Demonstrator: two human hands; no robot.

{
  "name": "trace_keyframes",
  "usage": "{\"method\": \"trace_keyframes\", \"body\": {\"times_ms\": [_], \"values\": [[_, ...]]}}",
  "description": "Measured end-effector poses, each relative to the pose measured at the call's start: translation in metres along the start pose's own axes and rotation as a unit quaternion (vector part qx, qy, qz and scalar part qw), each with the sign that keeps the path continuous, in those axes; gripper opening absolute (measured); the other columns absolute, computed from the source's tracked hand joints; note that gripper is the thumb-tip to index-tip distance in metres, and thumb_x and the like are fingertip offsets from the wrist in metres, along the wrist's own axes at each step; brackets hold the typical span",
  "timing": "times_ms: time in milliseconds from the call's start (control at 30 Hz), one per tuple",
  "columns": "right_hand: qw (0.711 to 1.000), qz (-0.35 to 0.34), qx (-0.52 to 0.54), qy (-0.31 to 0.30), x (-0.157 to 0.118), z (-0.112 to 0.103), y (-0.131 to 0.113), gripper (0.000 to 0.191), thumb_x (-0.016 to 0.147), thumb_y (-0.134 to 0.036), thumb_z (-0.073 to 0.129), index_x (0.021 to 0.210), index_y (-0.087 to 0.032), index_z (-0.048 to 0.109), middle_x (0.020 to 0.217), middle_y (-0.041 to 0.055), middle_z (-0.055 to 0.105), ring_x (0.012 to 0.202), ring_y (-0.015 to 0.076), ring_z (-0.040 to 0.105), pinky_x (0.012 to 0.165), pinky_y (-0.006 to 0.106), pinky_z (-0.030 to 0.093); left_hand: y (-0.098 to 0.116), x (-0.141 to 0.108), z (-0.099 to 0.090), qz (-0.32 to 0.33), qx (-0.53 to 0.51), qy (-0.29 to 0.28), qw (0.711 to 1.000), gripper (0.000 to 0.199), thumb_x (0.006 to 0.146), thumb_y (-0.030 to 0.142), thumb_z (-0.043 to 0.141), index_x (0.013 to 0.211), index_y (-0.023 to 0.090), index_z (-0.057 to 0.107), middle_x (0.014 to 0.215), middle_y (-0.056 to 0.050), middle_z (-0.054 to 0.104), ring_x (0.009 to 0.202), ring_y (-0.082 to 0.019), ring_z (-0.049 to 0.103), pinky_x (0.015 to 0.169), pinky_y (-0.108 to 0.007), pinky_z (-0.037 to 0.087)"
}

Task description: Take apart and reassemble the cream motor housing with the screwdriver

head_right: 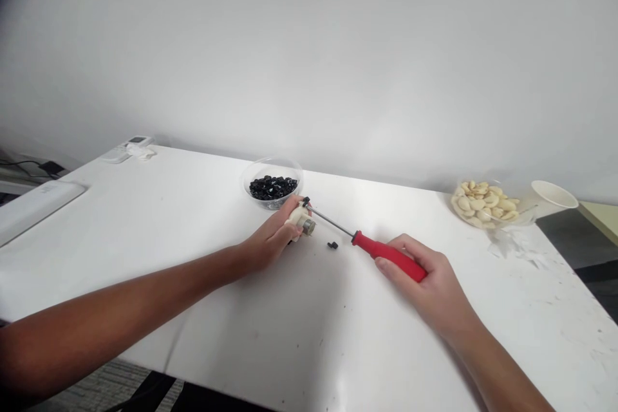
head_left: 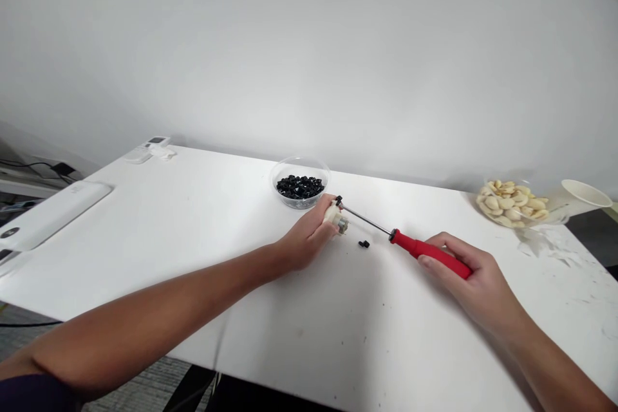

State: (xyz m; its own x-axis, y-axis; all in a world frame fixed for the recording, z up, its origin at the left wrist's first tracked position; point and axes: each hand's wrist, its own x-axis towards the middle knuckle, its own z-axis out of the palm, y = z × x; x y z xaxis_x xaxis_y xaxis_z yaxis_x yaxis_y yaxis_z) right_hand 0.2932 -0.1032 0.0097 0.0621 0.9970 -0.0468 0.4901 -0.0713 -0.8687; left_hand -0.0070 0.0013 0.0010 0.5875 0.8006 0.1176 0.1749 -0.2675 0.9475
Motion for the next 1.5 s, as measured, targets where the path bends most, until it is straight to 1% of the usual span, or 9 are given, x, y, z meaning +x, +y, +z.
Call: {"method": "trace_keyframes", "body": {"times_ms": [100,200,400,533,700,900,1233,1367,1500], "values": [[0.97,0.129,0.185,-0.096,0.008,-0.005,0.002,0.043,0.093,-0.06,0.074,0.077,-0.023,0.057,0.059,-0.0061,0.033,0.055,0.0112,0.023,0.053,0.029,0.015,0.0,-0.003,0.001,0.027,0.002,-0.007,1.0,0.021,0.092,0.022,0.045,0.113,0.022,0.046,0.096,-0.002,0.055,0.083,-0.019,0.047,0.075,-0.035,0.04],[0.929,0.164,0.29,-0.16,0.012,-0.009,0.001,0.048,0.095,-0.06,0.072,0.074,-0.022,0.051,0.059,-0.007,0.03,0.057,0.0107,0.018,0.054,0.03,0.013,0.0,-0.006,0.003,0.044,0.011,-0.005,0.999,0.027,0.096,0.025,0.047,0.123,0.022,0.045,0.103,-0.005,0.058,0.088,-0.021,0.05,0.079,-0.037,0.043],[0.96,0.12,0.203,-0.149,0.008,-0.006,-0.009,0.037,0.092,-0.056,0.077,0.093,-0.023,0.063,0.064,-0.0065,0.038,0.058,0.0108,0.026,0.056,0.028,0.019,-0.003,-0.004,0.006,0.009,-0.027,0.04,0.999,0.03,0.097,0.031,0.047,0.126,0.021,0.045,0.105,-0.005,0.059,0.09,-0.021,0.051,0.082,-0.037,0.042],[0.999,-0.032,-0.014,-0.008,0.003,-0.002,-0.007,0.028,0.093,-0.048,0.077,0.112,-0.03,0.068,0.078,-0.0022,0.064,0.062,0.0148,0.051,0.057,0.029,0.038,-0.004,-0.002,0.004,-0.016,-0.037,0.033,0.999,0.029,0.097,0.03,0.045,0.124,0.021,0.046,0.102,-0.004,0.059,0.088,-0.02,0.051,0.081,-0.036,0.041],[0.909,-0.323,-0.237,0.12,0.004,-0.006,0.005,0.022,0.1,-0.031,0.072,0.123,-0.027,0.071,0.097,0.0037,0.081,0.067,0.0173,0.068,0.063,0.032,0.05,0.001,-0.002,0.004,-0.026,-0.022,0.027,0.999,0.019,0.096,0.026,0.045,0.113,0.021,0.049,0.095,-0.001,0.057,0.083,-0.019,0.048,0.077,-0.034,0.038],[0.869,-0.381,-0.289,0.125,0.002,0.005,0.001,0.023,0.097,-0.03,0.077,0.115,-0.022,0.067,0.082,0.0029,0.078,0.058,0.0165,0.064,0.056,0.031,0.049,0.006,-0.001,0.004,-0.051,-0.028,0.052,0.997,0.014,0.095,0.025,0.041,0.108,0.022,0.048,0.088,0.001,0.051,0.078,-0.018,0.043,0.072,-0.033,0.035],[0.996,-0.063,-0.055,0.043,-0.003,0.005,-0.004,0.022,0.095,-0.049,0.072,0.096,-0.027,0.074,0.069,-0.0024,0.059,0.058,0.0143,0.043,0.055,0.031,0.034,0.004,0.0,-0.003,0.019,0.03,-0.017,0.999,0.017,0.092,0.02,0.044,0.109,0.021,0.047,0.094,-0.002,0.054,0.081,-0.019,0.045,0.074,-0.035,0.039],[0.995,0.078,0.05,-0.03,0.003,0.007,-0.013,0.036,0.095,-0.059,0.069,0.086,-0.024,0.072,0.06,-0.0044,0.042,0.057,0.0133,0.033,0.056,0.031,0.022,0.002,-0.001,-0.001,0.026,0.049,-0.018,0.998,0.022,0.097,0.023,0.044,0.119,0.021,0.045,0.1,-0.004,0.056,0.085,-0.021,0.049,0.077,-0.036,0.042],[0.988,0.118,0.066,-0.08,0.008,0.005,-0.018,0.043,0.097,-0.061,0.067,0.08,-0.022,0.07,0.06,-0.0033,0.045,0.058,0.0126,0.032,0.057,0.03,0.02,-0.001,-0.002,0.001,0.002,0.053,0.006,0.999,0.024,0.101,0.029,0.045,0.124,0.021,0.043,0.104,-0.006,0.059,0.09,-0.022,0.052,0.08,-0.038,0.043]]}}
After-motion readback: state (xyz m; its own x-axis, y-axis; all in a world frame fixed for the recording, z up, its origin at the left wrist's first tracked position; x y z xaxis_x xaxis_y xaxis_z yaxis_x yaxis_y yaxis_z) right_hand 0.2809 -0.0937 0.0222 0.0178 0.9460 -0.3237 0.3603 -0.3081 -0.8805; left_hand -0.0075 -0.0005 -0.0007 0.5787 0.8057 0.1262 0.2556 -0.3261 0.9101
